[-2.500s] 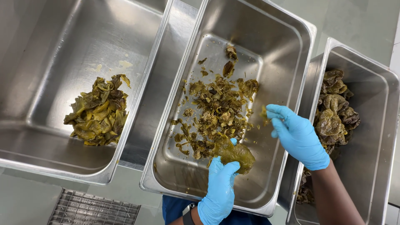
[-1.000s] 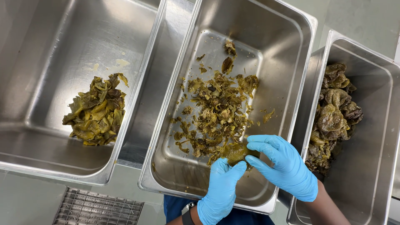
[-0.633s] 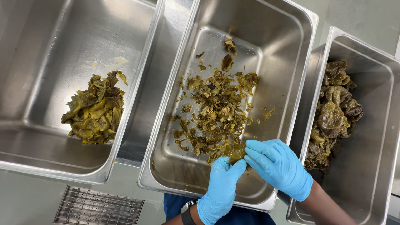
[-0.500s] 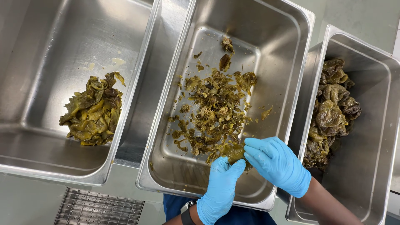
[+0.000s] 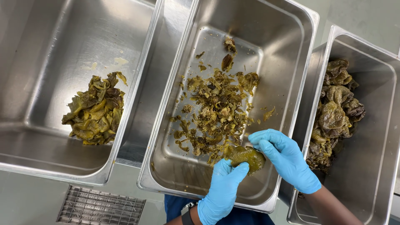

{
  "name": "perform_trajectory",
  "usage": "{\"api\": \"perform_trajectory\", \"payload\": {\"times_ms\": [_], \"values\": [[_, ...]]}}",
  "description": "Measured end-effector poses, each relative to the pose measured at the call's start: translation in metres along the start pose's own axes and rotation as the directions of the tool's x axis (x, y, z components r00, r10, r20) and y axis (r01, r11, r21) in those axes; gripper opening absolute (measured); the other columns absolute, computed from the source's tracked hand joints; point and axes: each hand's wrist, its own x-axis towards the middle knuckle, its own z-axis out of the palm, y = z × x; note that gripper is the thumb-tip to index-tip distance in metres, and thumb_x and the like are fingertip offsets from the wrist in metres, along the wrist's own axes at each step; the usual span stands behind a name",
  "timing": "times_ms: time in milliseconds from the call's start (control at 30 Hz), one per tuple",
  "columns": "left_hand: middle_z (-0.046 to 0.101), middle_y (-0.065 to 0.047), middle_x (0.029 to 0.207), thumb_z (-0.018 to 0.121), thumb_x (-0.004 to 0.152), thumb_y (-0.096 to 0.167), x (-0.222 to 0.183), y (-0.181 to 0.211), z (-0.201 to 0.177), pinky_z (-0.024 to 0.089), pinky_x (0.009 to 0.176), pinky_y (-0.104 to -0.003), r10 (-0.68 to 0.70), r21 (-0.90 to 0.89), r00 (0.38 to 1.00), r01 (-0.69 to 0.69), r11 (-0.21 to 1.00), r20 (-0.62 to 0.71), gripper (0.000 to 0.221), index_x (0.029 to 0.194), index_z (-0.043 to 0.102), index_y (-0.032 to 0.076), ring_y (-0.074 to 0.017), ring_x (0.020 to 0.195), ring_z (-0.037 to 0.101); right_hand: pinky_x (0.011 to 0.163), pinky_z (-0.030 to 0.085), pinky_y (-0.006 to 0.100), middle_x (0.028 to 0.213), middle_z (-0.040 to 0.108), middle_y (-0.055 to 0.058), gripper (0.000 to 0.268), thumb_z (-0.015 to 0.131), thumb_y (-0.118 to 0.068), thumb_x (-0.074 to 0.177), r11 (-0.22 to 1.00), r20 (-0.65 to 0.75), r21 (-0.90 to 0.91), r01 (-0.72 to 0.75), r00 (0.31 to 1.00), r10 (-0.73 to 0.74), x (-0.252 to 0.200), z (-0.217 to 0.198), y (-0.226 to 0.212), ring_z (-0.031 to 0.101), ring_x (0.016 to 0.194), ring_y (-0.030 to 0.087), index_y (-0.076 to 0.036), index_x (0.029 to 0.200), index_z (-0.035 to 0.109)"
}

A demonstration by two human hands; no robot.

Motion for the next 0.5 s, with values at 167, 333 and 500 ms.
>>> {"api": "perform_trajectory", "payload": {"times_ms": [167,333,500], "values": [[0.073,0.0,0.101,0.062,0.097,0.01,-0.002,0.01,0.006,0.052,0.084,-0.027,-0.03,0.0,0.999,0.03,1.0,0.042,0.023,0.116,0.072,0.002,-0.0067,0.089,0.062,0.098,0.055,0.032,0.116,0.077,0.009,0.044,0.065,-0.027,0.094,0.996,0.088,-0.049,-0.071,0.993,0.075,0.003,0.001,-0.025,0.069,0.11,0.016,-0.007,0.133,0.067],[0.07,-0.001,0.107,0.062,0.097,0.011,-0.001,0.0,-0.003,0.052,0.092,-0.027,-0.061,0.065,0.981,0.05,0.997,0.185,0.025,0.119,0.068,0.001,-0.0085,0.099,0.063,0.102,0.047,0.031,0.127,0.069,0.005,0.052,0.068,-0.031,0.089,0.908,0.376,0.047,-0.417,0.849,0.371,0.005,0.004,-0.024,0.061,0.115,0.013,-0.011,0.137,0.067],[0.07,-0.003,0.11,0.064,0.098,0.016,0.006,-0.009,-0.006,0.053,0.093,-0.029,-0.176,0.047,0.97,0.17,0.984,0.171,0.026,0.12,0.066,0.002,-0.0104,0.101,0.065,0.084,0.054,0.03,0.116,0.067,0.004,0.049,0.074,-0.009,0.084,0.943,0.216,0.074,-0.324,0.929,0.302,0.007,0.012,-0.034,0.061,0.096,0.01,-0.01,0.132,0.066]]}}
